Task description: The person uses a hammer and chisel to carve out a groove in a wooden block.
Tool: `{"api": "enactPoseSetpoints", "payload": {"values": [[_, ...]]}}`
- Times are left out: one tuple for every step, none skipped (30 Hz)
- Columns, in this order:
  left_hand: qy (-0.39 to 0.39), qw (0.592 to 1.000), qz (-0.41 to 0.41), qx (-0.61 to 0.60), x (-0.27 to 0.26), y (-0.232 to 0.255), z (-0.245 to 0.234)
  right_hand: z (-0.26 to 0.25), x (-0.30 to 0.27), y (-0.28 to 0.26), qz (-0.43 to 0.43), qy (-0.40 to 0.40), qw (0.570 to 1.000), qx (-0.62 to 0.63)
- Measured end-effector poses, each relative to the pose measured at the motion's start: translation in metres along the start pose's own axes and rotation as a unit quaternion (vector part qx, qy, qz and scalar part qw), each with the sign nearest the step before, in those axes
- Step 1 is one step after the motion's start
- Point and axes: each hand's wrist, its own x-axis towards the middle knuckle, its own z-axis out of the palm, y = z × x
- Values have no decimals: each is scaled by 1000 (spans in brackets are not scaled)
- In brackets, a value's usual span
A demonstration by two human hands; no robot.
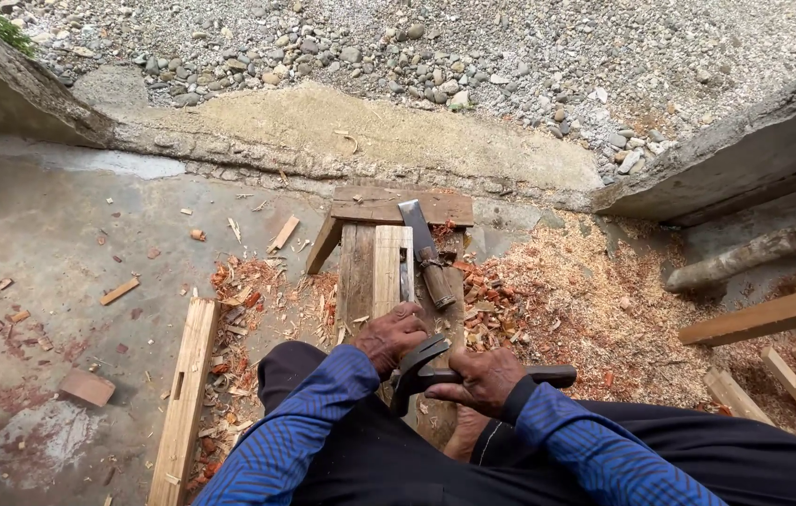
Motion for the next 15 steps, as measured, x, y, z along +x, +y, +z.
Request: {"api": "enactPoseSetpoints", "payload": {"values": [[-1, 1000, -4, -6, -1, 9, -3, -4, -8, -6, 2, -6, 1000, 3], [-2, 1000, -12, -22, -1, 18, -6, -10, -16, -12, -57, 20, 998, 27], [1, 999, -19, -29, 5, 19, -13, -17, -15, -13, -120, 54, 990, 47], [3, 999, -20, -27, 5, 15, -10, -10, -10, -2, -123, 54, 990, 46], [6, 1000, -6, -22, 2, 13, -6, 0, -8, 4, -100, 24, 994, 44], [10, 1000, 8, -18, -1, 11, -2, 10, -7, 11, -76, -7, 996, 41], [11, 1000, 13, -14, 3, 6, -6, 6, -3, 8, -75, -2, 996, 39], [13, 1000, 17, -8, 7, 1, -10, 2, 1, 5, -32, -23, 999, 17], [15, 1000, 13, -9, 3, 7, -8, 2, -5, -2, 13, -55, 998, -1], [15, 1000, 10, -15, 1, 14, -4, 0, -14, -7, 14, -60, 998, 1], [23, 999, 5, -25, 2, 13, -4, -4, -14, -10, -75, -14, 997, 29], [31, 999, 0, -35, 3, 13, -4, -8, -15, -13, -163, 32, 984, 57], [32, 999, -1, -33, 0, 12, -2, -2, -12, -4, -166, 32, 984, 57], [32, 999, 5, -20, -2, 12, -1, 3, -9, 4, -148, 27, 987, 55], [29, 999, 17, -8, 0, 8, 1, 8, -4, 13, -126, 26, 990, 52]]}}
